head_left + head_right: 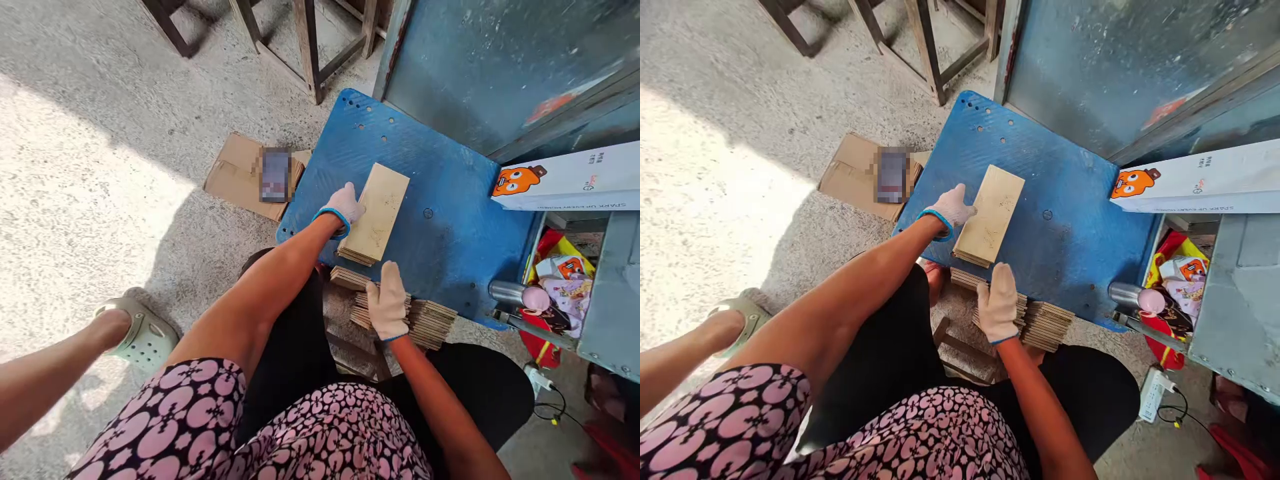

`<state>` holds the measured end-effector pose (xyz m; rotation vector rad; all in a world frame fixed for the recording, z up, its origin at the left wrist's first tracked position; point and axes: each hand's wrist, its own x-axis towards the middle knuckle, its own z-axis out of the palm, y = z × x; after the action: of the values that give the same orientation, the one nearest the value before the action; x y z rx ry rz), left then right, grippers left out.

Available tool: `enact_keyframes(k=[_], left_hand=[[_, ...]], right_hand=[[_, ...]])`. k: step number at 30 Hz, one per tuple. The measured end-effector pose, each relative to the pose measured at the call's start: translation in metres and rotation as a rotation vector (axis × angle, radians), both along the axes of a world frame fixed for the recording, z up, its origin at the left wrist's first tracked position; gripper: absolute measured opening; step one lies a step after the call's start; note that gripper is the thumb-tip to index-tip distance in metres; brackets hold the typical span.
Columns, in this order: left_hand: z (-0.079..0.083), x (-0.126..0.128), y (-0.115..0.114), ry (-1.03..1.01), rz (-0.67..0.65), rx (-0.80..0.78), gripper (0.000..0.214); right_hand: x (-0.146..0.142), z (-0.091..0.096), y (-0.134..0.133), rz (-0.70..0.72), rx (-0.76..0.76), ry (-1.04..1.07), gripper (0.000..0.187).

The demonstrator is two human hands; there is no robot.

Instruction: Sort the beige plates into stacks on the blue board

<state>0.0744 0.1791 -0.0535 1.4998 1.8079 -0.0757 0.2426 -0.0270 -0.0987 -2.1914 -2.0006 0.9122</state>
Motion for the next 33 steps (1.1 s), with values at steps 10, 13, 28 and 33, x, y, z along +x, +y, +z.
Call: enact_keyframes(k=[10, 13, 28, 33], left_hand=[[0.045, 0.01, -0.037, -0.127, -0.148, 0.06, 0.065], [0.052, 0.019, -0.05, -0.17, -0.158, 0.053, 0.073], [0.026, 0.013, -0.102, -0.215, -0.044, -0.049, 0.062], [0.019, 0.013, -0.098, -0.277, -0.016, -0.031, 0.058]], right_hand=[[-0.014, -0.028, -0.028, 0.5, 0.005, -0.284, 0.063], [-0.015, -0.028, -0.029, 0.498, -0.015, -0.291, 0.064], [-0.03, -0.018, -0.042, 0.571, -0.148, -0.249, 0.031], [-0.039, -0.016, -0.026, 0.516, -0.279, -0.285, 0.026]])
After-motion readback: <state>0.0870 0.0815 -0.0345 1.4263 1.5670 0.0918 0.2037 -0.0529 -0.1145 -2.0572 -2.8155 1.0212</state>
